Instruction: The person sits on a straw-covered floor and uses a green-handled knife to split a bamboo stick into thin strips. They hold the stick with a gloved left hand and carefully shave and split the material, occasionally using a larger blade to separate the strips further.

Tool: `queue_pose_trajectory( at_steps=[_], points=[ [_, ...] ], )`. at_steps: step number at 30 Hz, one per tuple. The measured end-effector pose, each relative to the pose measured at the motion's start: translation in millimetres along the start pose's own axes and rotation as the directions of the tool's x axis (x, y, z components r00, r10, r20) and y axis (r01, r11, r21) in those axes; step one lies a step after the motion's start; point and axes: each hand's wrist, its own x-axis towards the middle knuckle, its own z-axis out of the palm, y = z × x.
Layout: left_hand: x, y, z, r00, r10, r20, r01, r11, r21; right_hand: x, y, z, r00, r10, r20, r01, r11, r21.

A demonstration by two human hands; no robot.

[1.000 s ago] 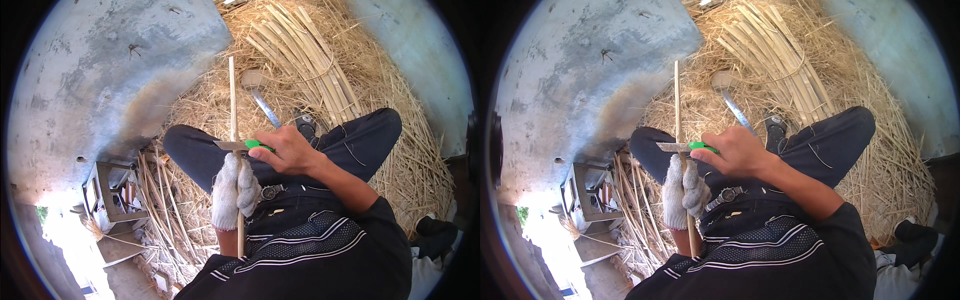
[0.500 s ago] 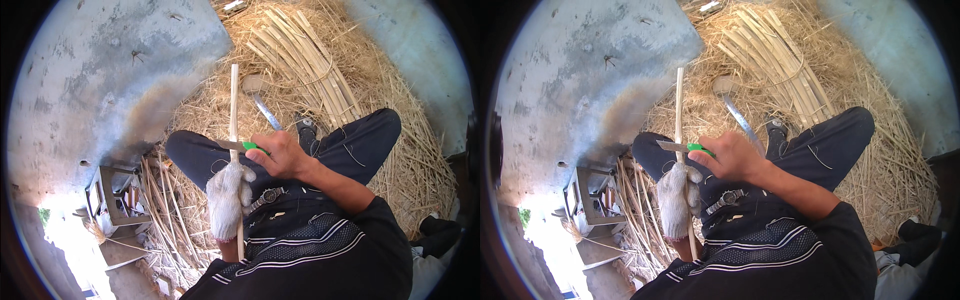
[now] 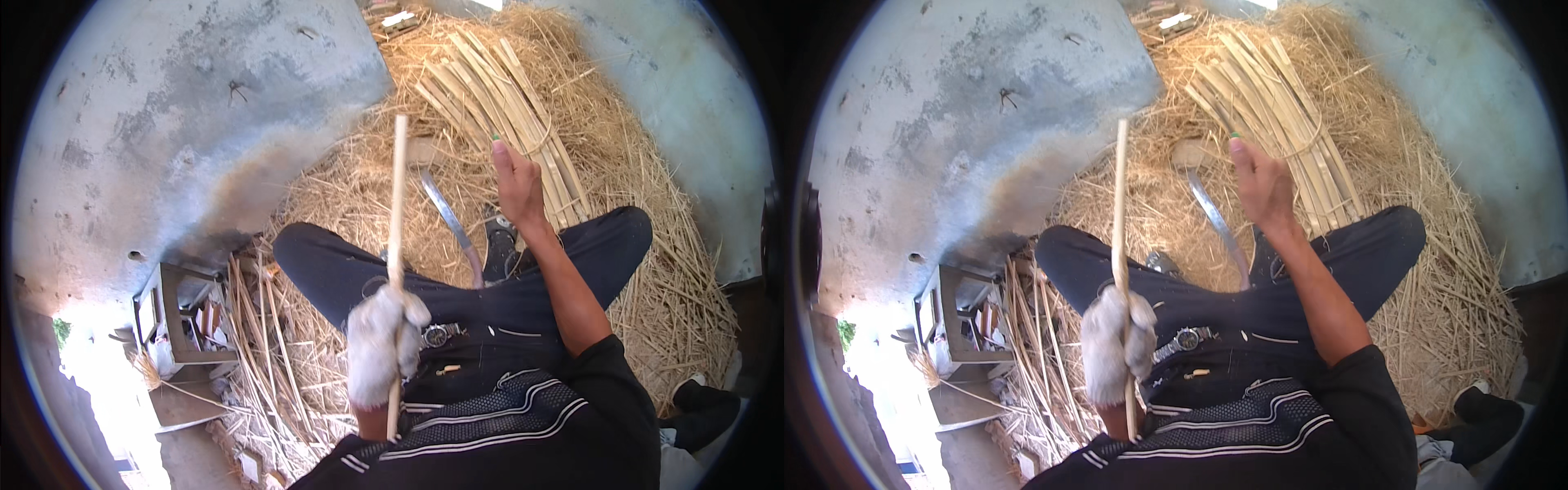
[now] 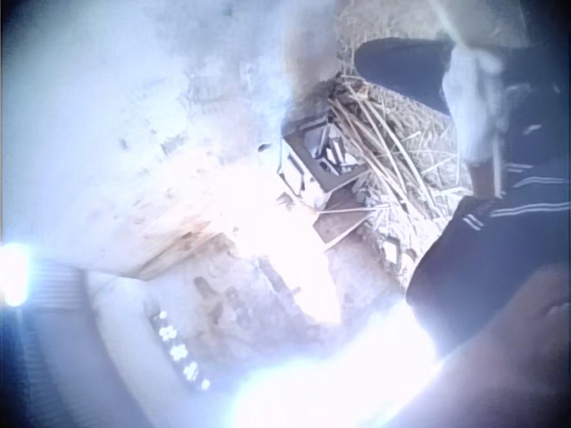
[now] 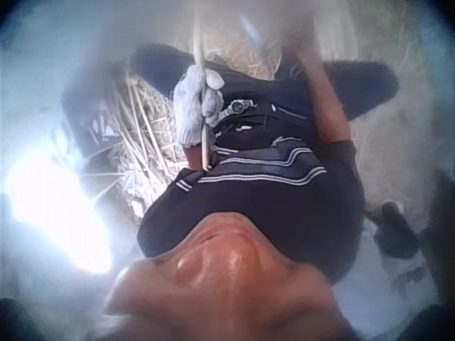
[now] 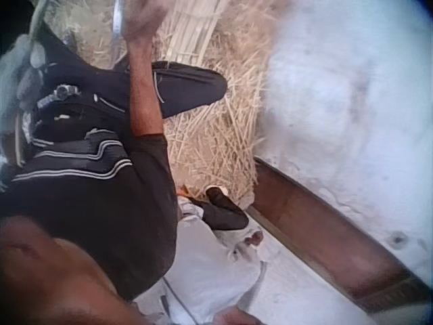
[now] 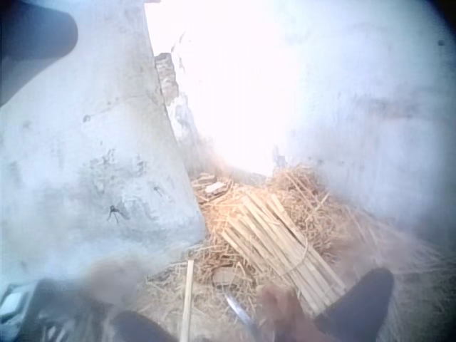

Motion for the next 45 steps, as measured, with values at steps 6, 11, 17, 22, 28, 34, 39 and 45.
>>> queue_pose_trajectory(
  at_steps=[6,11,17,22,28,34,39,45],
  points=[
    [17,-6,4,0.995,-0.077,0.059,0.089,0.970,-0.228,-66,-64,-12,0.832,-0.408,0.375,0.304,0.902,0.307],
    [16,-16,4,0.995,-0.089,0.048,0.097,0.969,-0.228,-75,-70,-6,0.785,-0.421,0.455,0.364,0.907,0.212],
    [12,-19,6,0.996,-0.088,-0.014,0.087,0.995,-0.055,-73,-56,0,0.773,-0.498,0.394,0.504,0.859,0.096],
    [17,-21,1,0.999,-0.037,0.001,0.037,0.987,-0.155,-45,-42,22,0.678,-0.668,0.307,0.698,0.716,0.015],
    [-5,-20,-3,0.994,-0.030,0.108,0.053,0.975,-0.218,89,29,-25,0.976,-0.036,-0.213,-0.019,0.968,-0.250],
    [20,-13,-8,0.953,-0.003,0.303,0.102,0.945,-0.312,-35,-57,-30,0.780,-0.455,0.430,0.399,0.891,0.218],
    [8,-12,-6,0.957,-0.151,0.247,0.207,0.953,-0.221,-68,-71,-24,0.762,-0.473,0.443,0.420,0.881,0.219],
    [5,-19,0,0.956,-0.211,0.201,0.251,0.947,-0.201,-68,-57,-9,0.793,-0.481,0.374,0.496,0.866,0.060]
  ],
)
